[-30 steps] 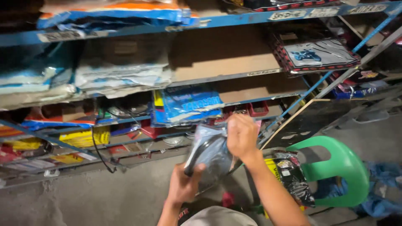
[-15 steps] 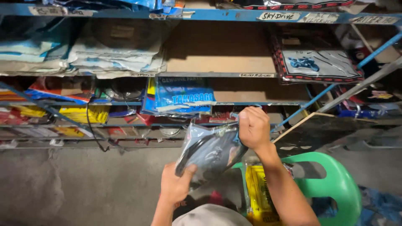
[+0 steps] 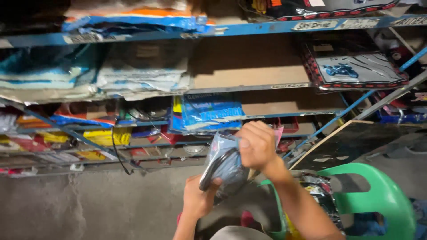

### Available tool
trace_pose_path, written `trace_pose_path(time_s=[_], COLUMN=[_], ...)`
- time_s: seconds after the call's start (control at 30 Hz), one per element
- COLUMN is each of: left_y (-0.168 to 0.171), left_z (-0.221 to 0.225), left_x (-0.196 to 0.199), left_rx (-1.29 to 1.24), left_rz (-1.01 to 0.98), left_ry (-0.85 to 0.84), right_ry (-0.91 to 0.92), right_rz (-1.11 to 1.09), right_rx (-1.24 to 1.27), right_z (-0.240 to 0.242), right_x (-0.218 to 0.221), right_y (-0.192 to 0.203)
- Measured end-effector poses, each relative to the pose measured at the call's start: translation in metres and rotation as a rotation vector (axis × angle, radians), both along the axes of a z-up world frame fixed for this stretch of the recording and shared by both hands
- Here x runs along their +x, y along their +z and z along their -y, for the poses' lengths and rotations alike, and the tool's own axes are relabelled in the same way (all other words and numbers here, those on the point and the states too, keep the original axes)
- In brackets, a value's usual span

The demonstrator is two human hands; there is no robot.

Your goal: Wiping dust off packaged motorcycle cables in a parts room storage area.

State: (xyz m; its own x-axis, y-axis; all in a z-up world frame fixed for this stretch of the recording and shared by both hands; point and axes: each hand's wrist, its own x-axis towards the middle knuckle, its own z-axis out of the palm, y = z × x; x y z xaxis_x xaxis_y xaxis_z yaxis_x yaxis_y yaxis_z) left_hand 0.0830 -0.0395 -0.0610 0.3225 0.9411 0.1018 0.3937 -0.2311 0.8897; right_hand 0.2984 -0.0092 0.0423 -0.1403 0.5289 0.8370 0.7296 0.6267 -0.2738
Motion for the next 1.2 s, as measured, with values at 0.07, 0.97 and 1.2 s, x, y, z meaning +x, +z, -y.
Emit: trace_pose_path(time_s=[0.07, 0.97, 1.2], left_y=[-0.013, 0.014, 0.026], left_z=[-0.014, -0.109, -0.082], left_x=[-0.03, -0.165, -0.092], left_rx=[-0.09, -0.168, 0.056], left_rz=[-0.055, 0.126, 0.083], left_ry=[0.068, -0.173, -0.287], right_ry=[-0.078, -0.306, -0.202], right_rz=[0.03, -0.178, -0.295], right_rx=[-0.002, -0.22, -0.292], right_z=[-0.015, -0.044, -0.032], right_x=[-0.001, -0.1, -0.091], right_y=[-0.012, -0.045, -0.043])
